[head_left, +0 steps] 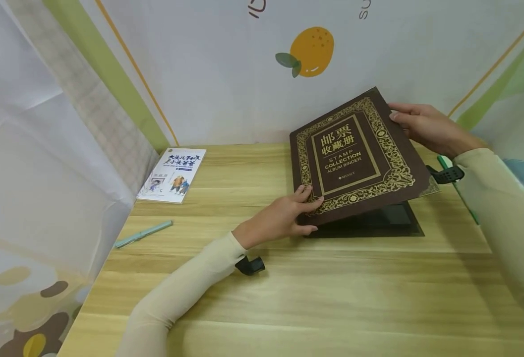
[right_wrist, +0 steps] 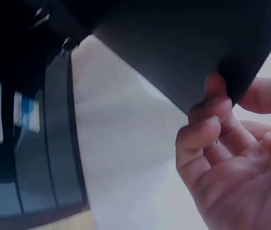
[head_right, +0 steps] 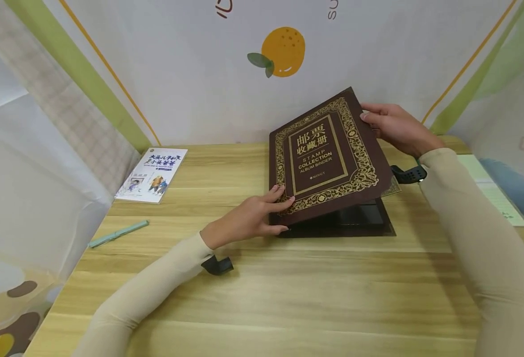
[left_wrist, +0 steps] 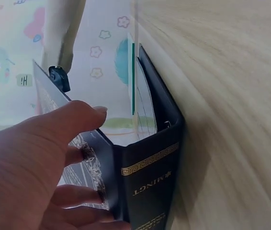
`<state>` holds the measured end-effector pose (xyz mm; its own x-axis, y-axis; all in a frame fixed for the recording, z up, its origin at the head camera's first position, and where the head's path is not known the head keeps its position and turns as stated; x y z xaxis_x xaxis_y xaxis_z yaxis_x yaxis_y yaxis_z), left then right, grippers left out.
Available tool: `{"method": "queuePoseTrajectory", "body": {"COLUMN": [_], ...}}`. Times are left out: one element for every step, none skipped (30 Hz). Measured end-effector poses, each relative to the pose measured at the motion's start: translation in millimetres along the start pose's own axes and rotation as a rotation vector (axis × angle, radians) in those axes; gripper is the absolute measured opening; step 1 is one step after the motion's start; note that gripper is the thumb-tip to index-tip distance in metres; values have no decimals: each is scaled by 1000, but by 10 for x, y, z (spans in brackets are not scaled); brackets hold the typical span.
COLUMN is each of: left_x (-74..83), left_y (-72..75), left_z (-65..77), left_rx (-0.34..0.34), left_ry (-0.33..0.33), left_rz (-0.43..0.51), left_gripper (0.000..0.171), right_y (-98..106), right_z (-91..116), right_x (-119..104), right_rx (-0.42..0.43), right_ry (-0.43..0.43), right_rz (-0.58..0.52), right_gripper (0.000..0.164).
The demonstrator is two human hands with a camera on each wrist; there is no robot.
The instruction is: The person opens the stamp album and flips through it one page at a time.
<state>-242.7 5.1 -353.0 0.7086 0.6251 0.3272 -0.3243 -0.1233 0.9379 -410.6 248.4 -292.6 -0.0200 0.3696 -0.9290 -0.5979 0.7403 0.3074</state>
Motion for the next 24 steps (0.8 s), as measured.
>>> {"method": "queuePoseTrajectory", "body": {"left_x": [-9, -18, -24, -29, -35, -41, -45, -50, -53, -59, -66, -69, -75, -80, -83, -86, -85, -82, -77, -68, -56, -45, -34, -25], "left_y": [3, 5, 10, 15, 20, 26, 35, 41, 47, 48, 48, 50, 48, 46, 45, 45, 46, 46, 44, 44, 47, 48, 50, 53], "left_z": [5, 10, 18, 26, 34, 44, 55, 65, 77, 87, 96, 106, 114, 122, 130, 137, 142, 149, 154, 159, 161, 162, 163, 162], "left_rx": [0, 1, 4, 8, 14, 23, 35, 44, 53, 59, 64, 69, 71, 74, 78, 85, 93, 101, 106, 114, 121, 128, 133, 139], "left_ry": [5, 10, 14, 13, 13, 11, 6, 2, -4, -8, -10, -12, -13, -12, -11, -9, -9, -9, -7, -7, -8, -6, -3, 2], "left_rz": [2, 0, -6, -9, -13, -18, -20, -24, -21, -16, -15, -9, 0, 10, 22, 28, 34, 39, 39, 35, 30, 20, 11, 0], "left_gripper": [68, 68, 68, 68, 68, 68, 68, 69, 69, 69, 70, 70, 70, 70, 70, 70, 69, 69, 69, 68, 68, 67, 67, 67], "right_y": [-12, -22, -32, -44, -57, -70, -88, -107, -126, -146, -163, -179, -194, -208, -222, -234, -246, -257, -266, -275, -282, -289, -299, -311], "right_z": [-11, -22, -34, -47, -58, -69, -79, -89, -99, -107, -117, -127, -137, -147, -157, -168, -180, -191, -202, -215, -227, -239, -251, -261], "right_x": [-40, -78, -116, -152, -187, -221, -254, -287, -319, -347, -376, -405, -436, -466, -496, -527, -559, -589, -619, -651, -683, -717, -752, -785], "right_rx": [7, 16, 25, 31, 35, 38, 38, 36, 33, 29, 29, 31, 33, 35, 36, 37, 38, 38, 39, 39, 42, 44, 46, 46], "right_ry": [-1, -3, -4, -5, -7, -7, -6, -5, -4, -6, -2, 6, 15, 26, 35, 45, 57, 63, 67, 71, 75, 80, 86, 93], "right_rz": [-4, -4, -6, -10, -10, -12, -10, -6, -7, -10, -21, -41, -59, -80, -100, -119, -133, -140, -141, -146, -149, -148, -147, -151], "right_gripper": [75, 75, 75, 75, 74, 73, 72, 72, 71, 70, 69, 69, 69, 69, 69, 69, 69, 69, 69, 69, 69, 68, 68, 68]}}
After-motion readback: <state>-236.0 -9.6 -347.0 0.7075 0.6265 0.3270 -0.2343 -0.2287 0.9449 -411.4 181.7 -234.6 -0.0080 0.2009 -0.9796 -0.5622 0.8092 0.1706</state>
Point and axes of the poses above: each hand's wrist, its own z-axis away from the middle knuckle, its own y-axis out of the back of the hand, x = y × z, the point moved 10 cm from there along -z, towards the middle knuckle, and after that the axes turned 10 degrees about -x, right-handed, at the moved point
